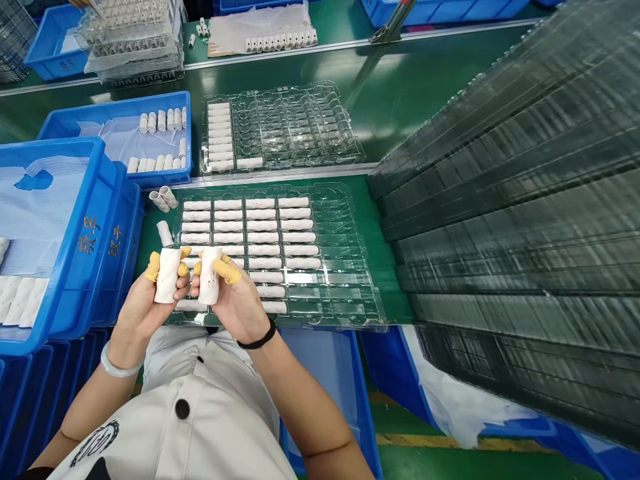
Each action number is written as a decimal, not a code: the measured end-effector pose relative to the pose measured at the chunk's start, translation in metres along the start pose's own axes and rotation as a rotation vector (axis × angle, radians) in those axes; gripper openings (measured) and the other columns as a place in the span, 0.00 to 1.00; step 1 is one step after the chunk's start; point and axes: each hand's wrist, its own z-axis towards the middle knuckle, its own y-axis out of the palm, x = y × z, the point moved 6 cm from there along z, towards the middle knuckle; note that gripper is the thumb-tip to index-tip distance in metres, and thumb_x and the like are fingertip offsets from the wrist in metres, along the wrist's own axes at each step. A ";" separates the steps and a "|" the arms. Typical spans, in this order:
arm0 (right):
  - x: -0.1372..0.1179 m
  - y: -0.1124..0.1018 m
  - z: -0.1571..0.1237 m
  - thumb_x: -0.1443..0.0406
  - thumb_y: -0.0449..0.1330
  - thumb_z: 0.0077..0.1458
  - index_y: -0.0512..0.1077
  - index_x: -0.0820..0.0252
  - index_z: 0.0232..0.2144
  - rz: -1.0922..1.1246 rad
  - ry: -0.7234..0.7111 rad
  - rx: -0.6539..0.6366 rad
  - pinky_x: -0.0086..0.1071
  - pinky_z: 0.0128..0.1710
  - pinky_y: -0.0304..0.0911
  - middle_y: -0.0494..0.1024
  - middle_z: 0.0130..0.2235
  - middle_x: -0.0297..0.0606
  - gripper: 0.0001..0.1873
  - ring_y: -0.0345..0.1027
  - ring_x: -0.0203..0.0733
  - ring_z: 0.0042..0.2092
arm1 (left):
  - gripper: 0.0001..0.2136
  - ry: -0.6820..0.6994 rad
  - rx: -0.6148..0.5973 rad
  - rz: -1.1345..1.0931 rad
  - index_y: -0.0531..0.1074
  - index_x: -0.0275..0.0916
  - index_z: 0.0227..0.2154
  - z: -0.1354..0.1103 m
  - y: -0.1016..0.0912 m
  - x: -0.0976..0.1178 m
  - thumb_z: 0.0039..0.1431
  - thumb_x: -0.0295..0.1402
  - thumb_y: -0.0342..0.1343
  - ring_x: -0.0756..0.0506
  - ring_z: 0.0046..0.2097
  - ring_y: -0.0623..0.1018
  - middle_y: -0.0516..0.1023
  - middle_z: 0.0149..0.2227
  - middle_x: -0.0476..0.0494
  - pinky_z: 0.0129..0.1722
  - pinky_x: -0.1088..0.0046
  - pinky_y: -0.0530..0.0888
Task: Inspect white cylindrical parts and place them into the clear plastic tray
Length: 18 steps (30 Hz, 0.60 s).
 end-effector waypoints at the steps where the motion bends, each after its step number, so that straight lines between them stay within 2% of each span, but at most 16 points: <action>1: 0.000 0.001 0.000 0.60 0.67 0.52 0.72 0.61 0.38 -0.024 -0.006 -0.027 0.28 0.27 0.64 0.77 0.31 0.35 0.14 0.68 0.35 0.29 | 0.19 -0.009 0.001 0.010 0.75 0.29 0.41 0.000 0.000 -0.001 0.72 0.40 0.44 0.51 0.24 0.70 0.72 0.25 0.43 0.21 0.78 0.69; 4: 0.000 0.002 -0.001 0.59 0.67 0.53 0.70 0.59 0.36 -0.092 -0.035 -0.069 0.27 0.23 0.59 0.76 0.28 0.34 0.13 0.64 0.33 0.23 | 0.21 -0.031 -0.037 0.000 0.75 0.30 0.41 0.001 0.002 -0.002 0.72 0.40 0.41 0.51 0.23 0.69 0.71 0.24 0.43 0.21 0.79 0.68; 6: 0.000 0.002 -0.001 0.58 0.65 0.56 0.71 0.59 0.39 -0.094 -0.046 -0.042 0.27 0.23 0.60 0.75 0.27 0.33 0.13 0.63 0.33 0.23 | 0.21 -0.034 -0.067 -0.021 0.76 0.30 0.41 0.002 0.002 -0.003 0.72 0.41 0.43 0.52 0.24 0.69 0.72 0.26 0.43 0.20 0.80 0.67; 9: 0.000 0.004 0.001 0.56 0.54 0.65 0.73 0.62 0.46 -0.036 0.006 0.030 0.28 0.27 0.63 0.75 0.27 0.36 0.16 0.65 0.35 0.26 | 0.19 -0.030 -0.072 -0.013 0.76 0.31 0.40 0.003 0.000 -0.004 0.71 0.41 0.46 0.52 0.25 0.69 0.71 0.27 0.43 0.19 0.81 0.65; 12: 0.001 0.007 0.001 0.60 0.46 0.69 0.74 0.63 0.46 0.031 0.068 0.076 0.29 0.33 0.66 0.76 0.30 0.38 0.19 0.68 0.36 0.29 | 0.18 0.002 -0.037 0.028 0.76 0.31 0.41 0.005 -0.005 -0.003 0.70 0.40 0.47 0.51 0.26 0.69 0.70 0.26 0.44 0.22 0.80 0.68; 15: 0.000 0.007 0.001 0.64 0.48 0.66 0.74 0.62 0.44 0.066 0.070 0.077 0.29 0.39 0.68 0.78 0.33 0.39 0.16 0.69 0.35 0.32 | 0.17 0.023 0.008 0.072 0.76 0.30 0.42 0.005 -0.009 -0.004 0.70 0.39 0.48 0.51 0.26 0.70 0.72 0.27 0.43 0.26 0.77 0.72; 18: 0.000 0.004 0.001 0.64 0.57 0.61 0.73 0.61 0.43 0.070 0.048 0.046 0.30 0.40 0.68 0.78 0.35 0.38 0.10 0.71 0.36 0.35 | 0.17 0.024 0.025 0.074 0.76 0.30 0.39 0.005 -0.009 -0.004 0.70 0.39 0.47 0.50 0.27 0.72 0.73 0.28 0.42 0.27 0.76 0.73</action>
